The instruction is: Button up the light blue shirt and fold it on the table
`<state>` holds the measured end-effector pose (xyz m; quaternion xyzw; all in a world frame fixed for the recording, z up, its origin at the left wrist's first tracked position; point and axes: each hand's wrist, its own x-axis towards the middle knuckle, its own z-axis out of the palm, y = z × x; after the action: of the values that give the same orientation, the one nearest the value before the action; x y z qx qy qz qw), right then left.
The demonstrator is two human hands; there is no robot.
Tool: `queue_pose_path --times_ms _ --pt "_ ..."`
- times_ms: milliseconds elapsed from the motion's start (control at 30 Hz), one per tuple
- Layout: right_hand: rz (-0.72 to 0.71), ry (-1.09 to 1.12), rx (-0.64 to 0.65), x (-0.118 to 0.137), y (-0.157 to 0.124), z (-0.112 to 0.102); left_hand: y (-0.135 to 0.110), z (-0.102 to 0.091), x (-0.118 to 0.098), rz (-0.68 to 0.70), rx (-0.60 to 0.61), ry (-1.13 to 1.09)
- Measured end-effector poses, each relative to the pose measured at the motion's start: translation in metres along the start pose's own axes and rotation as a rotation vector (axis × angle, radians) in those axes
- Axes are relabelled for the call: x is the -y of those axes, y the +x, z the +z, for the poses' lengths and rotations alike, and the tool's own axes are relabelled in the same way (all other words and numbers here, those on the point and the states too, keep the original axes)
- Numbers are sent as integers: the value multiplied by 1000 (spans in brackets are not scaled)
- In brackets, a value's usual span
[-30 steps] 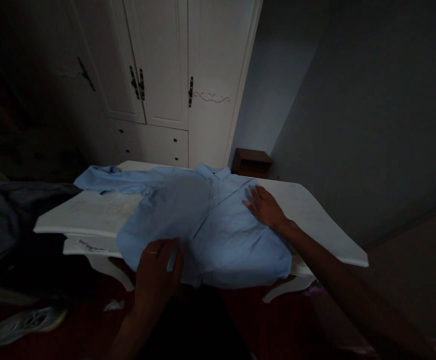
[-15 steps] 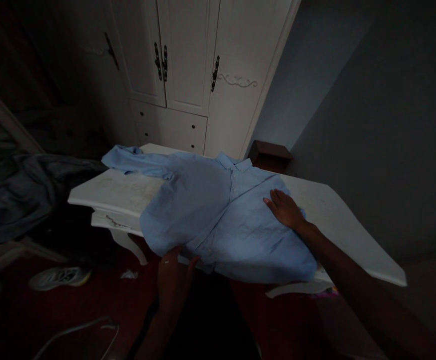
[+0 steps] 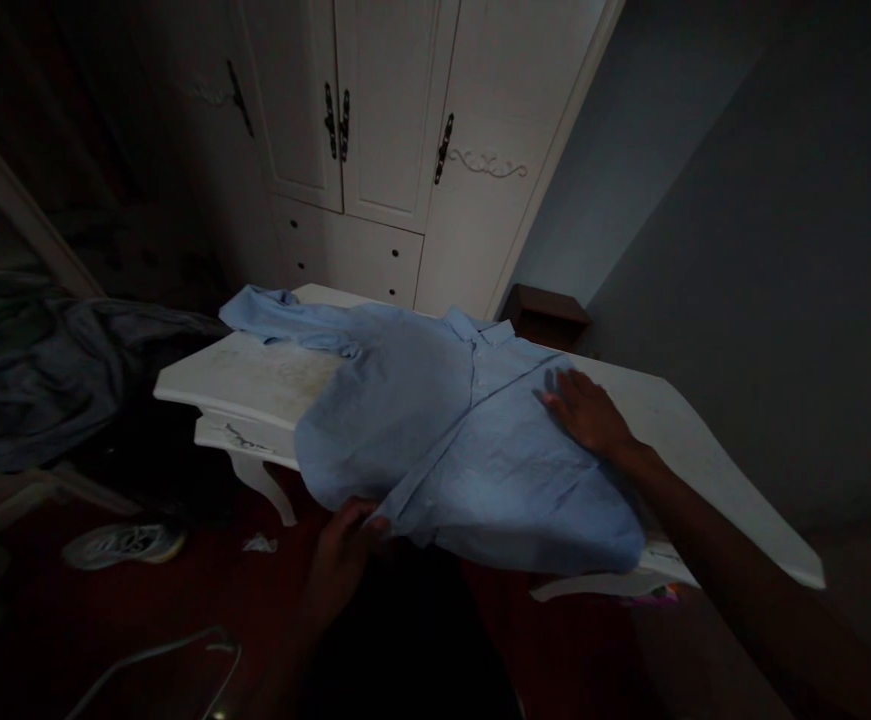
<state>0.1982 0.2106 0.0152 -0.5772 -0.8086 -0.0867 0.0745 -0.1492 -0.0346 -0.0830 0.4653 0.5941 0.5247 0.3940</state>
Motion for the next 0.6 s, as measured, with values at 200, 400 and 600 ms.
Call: queue_pose_path --times_ms 200,400,600 --pt "68 -10 55 -14 0 20 -10 -13 2 -260 -6 -335" --pt "14 -15 16 -22 0 33 4 1 4 -314 -81 -253" --pt "25 -79 62 -17 2 20 12 -40 -25 -64 -256 98"
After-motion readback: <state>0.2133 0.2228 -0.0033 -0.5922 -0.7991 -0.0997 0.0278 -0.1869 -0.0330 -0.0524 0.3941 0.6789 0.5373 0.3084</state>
